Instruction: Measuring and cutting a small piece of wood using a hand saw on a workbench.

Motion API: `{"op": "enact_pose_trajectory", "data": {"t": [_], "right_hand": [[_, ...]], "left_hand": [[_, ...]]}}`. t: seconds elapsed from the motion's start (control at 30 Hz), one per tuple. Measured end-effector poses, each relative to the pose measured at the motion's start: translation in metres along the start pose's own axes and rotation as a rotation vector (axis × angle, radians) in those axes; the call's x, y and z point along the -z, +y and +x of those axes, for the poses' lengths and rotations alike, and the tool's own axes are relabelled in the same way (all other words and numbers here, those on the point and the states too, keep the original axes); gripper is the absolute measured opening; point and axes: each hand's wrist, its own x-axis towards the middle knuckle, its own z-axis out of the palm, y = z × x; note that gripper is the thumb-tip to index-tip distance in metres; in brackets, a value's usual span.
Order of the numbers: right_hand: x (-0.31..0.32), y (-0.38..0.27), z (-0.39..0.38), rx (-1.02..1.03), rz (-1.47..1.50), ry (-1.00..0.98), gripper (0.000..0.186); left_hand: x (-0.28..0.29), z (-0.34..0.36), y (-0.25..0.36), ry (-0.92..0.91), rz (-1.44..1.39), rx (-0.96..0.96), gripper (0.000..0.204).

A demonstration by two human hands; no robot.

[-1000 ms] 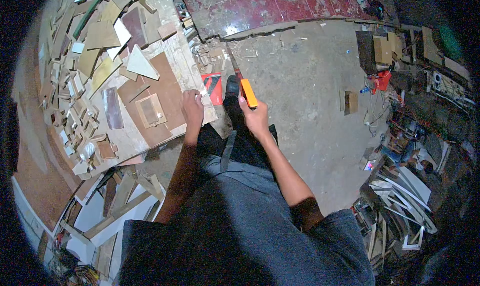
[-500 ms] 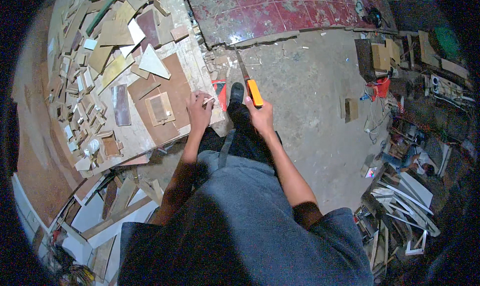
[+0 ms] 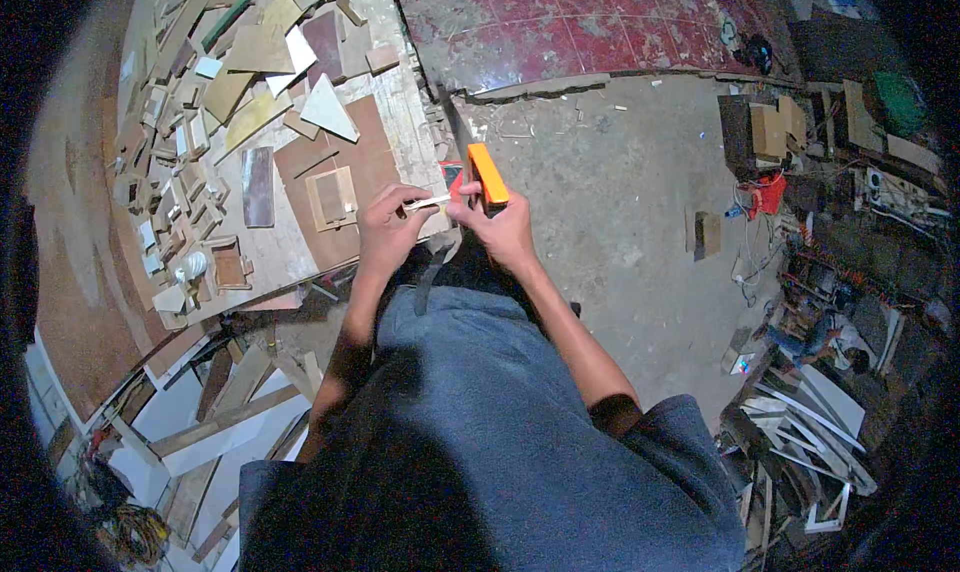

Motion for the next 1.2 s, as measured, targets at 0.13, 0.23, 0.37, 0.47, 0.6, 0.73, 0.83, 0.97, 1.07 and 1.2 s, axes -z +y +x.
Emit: {"op": "enact_pose_trajectory", "data": {"t": [0.13,0.23,0.37,0.47,0.6,0.73,0.83,0.97,1.07,1.2], "right_hand": [[0.004,-0.016,-0.013,0.065,0.031,-0.09,0.028],[0.01,-0.018,-0.015,0.071,0.071,-0.059,0.025],[0.025,-0.015,-0.012,0.055,-0.009,-0.071,0.02],[0.036,-0.018,-0.014,0.095,0.021,-0.08,0.017],[0.046,-0.011,-0.013,0.155,-0.008,-0.076,0.016],[0.054,-0.009,-0.011,0.283,-0.16,-0.109,0.017],[0.06,-0.009,-0.011,0.274,-0.244,-0.14,0.018],[0.062,-0.013,-0.014,0.27,-0.24,-0.154,0.018],[0.062,-0.012,-0.016,0.297,-0.262,-0.161,0.019],[0.062,-0.004,-0.016,0.303,-0.283,-0.123,0.019]], "left_hand": [[-0.006,-0.002,0.016,0.003,-0.016,0.036,0.022],[-0.009,-0.006,0.02,-0.005,-0.105,0.168,0.024],[-0.013,-0.005,0.029,-0.122,-0.219,0.249,0.023],[-0.014,-0.002,0.038,-0.177,-0.26,0.273,0.02],[-0.014,0.001,0.03,-0.3,-0.422,0.359,0.015],[-0.011,0.011,0.034,-0.37,-0.277,0.236,0.014],[-0.01,0.014,0.034,-0.437,-0.239,0.256,0.013],[-0.013,0.016,0.035,-0.511,-0.303,0.518,0.013],[-0.02,0.012,0.033,-0.45,-0.342,0.622,0.012],[-0.025,0.008,0.031,-0.218,-0.33,0.643,0.011]]}}
